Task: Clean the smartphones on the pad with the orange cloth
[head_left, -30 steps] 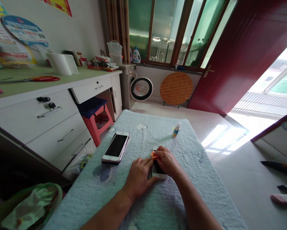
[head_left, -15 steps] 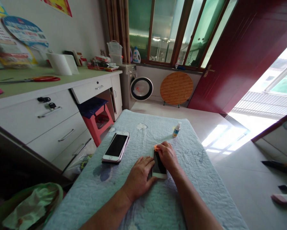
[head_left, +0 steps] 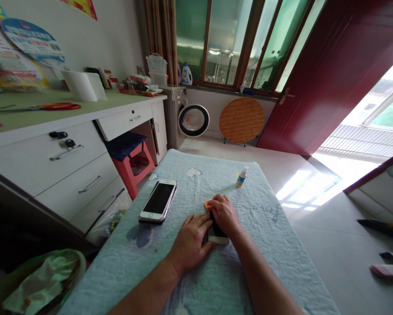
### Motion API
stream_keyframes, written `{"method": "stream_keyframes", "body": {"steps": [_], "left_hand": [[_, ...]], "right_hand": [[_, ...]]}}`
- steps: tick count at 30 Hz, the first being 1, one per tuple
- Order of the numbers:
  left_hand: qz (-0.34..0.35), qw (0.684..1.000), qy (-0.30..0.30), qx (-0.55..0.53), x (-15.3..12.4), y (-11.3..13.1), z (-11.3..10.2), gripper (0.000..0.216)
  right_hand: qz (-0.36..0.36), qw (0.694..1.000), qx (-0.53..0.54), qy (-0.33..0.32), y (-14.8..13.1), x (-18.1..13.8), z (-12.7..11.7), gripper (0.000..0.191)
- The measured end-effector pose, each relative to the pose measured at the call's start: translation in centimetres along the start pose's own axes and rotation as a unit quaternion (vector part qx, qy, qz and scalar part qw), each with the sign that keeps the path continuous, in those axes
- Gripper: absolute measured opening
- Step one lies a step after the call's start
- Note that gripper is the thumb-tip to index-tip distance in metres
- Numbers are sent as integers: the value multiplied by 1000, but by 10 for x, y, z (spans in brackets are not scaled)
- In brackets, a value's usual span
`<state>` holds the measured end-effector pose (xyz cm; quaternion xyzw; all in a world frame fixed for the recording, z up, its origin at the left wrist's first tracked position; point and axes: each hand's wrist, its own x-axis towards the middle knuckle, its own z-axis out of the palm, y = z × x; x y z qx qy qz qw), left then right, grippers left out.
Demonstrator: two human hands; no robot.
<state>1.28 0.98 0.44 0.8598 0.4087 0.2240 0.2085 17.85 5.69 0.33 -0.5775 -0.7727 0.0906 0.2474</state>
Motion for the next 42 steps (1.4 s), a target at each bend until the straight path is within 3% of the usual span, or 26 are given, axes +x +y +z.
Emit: {"method": "stream_keyframes", "body": {"steps": [12,20,28,37,42], "left_hand": [[-6,1000,7,15,-1,-2,3,50],[4,1000,11,6,1,-2,3,48],[-3,1000,9,11,2,4,-2,49],[-11,1000,22,9,0,2,4,47],[-2,1000,24,5,0,-1,5,49]], "right_hand": [[79,995,-34,41,32,-15,-15,21],[70,996,-41,48,16,-9,-4,22],[22,999,-30,3,-4,-1,6,21],[71,996,-40,24,20,-13,-14,22],[81,995,-43,42,23,-18,-13,22]]}}
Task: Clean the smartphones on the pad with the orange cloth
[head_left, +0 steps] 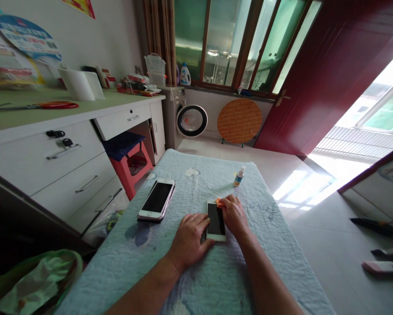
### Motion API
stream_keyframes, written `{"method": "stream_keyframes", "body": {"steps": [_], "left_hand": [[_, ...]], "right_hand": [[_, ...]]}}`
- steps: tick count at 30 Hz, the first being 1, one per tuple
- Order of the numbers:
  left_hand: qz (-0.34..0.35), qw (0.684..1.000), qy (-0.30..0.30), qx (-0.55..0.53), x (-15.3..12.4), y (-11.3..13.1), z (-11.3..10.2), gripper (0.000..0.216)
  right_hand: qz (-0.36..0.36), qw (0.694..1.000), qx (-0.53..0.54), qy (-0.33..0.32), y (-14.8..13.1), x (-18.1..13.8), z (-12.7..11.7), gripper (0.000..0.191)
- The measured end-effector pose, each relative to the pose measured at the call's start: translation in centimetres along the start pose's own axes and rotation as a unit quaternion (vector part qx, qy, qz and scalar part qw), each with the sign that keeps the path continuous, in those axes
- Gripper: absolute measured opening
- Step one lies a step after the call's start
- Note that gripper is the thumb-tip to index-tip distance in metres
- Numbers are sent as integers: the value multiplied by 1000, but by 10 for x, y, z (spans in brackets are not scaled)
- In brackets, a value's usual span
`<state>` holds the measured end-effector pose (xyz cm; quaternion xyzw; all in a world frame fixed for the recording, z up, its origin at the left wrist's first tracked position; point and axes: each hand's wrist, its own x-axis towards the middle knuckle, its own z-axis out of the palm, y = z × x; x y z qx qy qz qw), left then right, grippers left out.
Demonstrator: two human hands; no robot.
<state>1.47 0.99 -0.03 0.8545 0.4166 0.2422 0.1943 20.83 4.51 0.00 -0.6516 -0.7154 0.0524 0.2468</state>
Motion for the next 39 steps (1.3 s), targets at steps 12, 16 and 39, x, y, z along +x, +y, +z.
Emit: {"method": "stream_keyframes", "body": {"steps": [12,16,39], "left_hand": [[10,999,36,-37,-1,-9,5,70],[1,999,38,-33,-1,-12,10,81],[10,1000,-5,-2,0,-10,2,62]], "right_hand": [[-66,994,56,-69,-30,-3,-5,23],[-89,986,76,-121,-30,-8,-15,22],[-9,987,71,-143,-5,-3,-30,13]]}}
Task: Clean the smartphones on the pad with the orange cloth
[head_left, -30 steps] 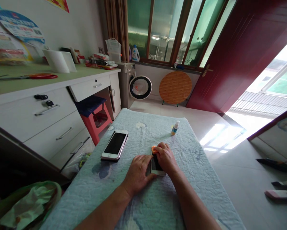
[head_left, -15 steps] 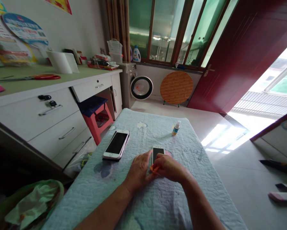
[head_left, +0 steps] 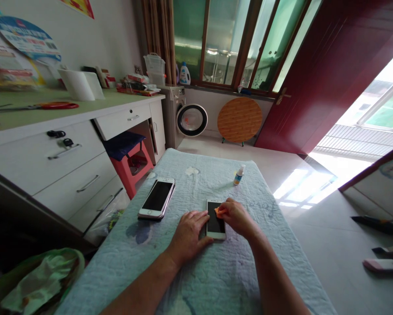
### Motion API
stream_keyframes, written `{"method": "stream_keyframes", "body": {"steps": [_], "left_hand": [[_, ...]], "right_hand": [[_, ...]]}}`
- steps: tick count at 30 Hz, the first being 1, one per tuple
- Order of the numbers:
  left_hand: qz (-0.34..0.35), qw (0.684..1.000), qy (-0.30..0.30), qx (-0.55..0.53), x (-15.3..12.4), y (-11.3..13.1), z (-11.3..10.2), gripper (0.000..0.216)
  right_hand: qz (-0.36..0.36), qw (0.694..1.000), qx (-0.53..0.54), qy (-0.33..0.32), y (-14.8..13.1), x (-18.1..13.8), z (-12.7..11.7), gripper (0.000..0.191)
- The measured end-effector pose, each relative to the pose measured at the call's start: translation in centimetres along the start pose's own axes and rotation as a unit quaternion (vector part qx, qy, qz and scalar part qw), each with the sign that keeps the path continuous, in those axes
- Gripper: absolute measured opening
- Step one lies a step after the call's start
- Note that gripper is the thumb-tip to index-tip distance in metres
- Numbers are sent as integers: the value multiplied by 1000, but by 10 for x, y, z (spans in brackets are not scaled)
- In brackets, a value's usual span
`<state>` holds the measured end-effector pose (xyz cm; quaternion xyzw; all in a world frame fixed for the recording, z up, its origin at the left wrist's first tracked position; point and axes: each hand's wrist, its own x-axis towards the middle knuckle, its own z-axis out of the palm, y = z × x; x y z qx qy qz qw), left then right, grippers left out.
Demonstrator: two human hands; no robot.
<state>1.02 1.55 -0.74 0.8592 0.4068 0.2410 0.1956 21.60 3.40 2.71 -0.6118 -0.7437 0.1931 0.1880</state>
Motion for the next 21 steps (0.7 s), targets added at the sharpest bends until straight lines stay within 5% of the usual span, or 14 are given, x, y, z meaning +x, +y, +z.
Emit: {"method": "stream_keyframes", "body": {"steps": [6,14,21], "left_hand": [[-7,1000,-7,-4,1,-1,1,62],[-6,1000,-9,-5,2,7,-6,55],[-9,1000,5,-5,2,12,-8,53]], "right_hand": [[48,990,-29,127,8,11,19,16],[-44,993,-18,112,-16,20,39,22],[-30,991,-78,106,-11,28,36,22]]}}
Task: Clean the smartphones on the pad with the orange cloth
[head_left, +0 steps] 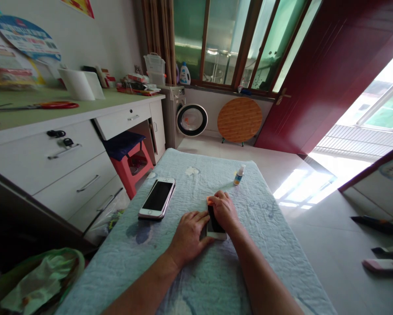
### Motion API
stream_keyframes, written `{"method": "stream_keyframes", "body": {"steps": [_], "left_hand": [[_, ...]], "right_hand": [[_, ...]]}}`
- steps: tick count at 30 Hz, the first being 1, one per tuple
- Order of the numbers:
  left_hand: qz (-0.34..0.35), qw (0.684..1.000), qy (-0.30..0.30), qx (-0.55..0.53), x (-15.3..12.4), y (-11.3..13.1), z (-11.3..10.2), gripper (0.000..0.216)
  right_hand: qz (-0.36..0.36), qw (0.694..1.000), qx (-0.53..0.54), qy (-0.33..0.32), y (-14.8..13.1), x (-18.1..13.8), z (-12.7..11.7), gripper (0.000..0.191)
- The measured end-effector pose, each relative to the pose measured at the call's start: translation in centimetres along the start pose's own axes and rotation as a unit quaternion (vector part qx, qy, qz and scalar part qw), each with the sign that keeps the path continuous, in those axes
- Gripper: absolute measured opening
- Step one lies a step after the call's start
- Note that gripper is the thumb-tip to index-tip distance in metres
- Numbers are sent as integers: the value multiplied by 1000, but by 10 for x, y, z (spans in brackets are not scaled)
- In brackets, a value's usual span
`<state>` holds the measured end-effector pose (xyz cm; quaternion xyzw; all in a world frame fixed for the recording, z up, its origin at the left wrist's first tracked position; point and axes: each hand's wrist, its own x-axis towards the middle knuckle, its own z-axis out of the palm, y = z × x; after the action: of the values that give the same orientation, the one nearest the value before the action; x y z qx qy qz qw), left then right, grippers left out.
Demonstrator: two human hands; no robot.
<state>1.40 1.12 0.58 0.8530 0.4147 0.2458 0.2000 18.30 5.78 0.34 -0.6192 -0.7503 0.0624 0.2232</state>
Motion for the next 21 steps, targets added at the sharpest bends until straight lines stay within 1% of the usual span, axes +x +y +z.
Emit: {"method": "stream_keyframes", "body": {"steps": [6,10,13,18,21], "left_hand": [[-4,1000,-2,10,-1,-3,3,55],[-2,1000,-4,11,-2,-6,6,56],[0,1000,-9,6,-1,-6,5,55],[-2,1000,-18,3,1,-3,2,53],[3,1000,-17,3,1,-3,2,55]], "right_hand": [[52,998,-30,-12,14,-7,-17,24],[65,997,-40,-7,14,-7,-17,23],[54,998,-43,-10,8,-4,-10,23],[6,999,-33,-34,-6,1,3,20],[-6,998,-41,-45,-12,2,7,20]]}}
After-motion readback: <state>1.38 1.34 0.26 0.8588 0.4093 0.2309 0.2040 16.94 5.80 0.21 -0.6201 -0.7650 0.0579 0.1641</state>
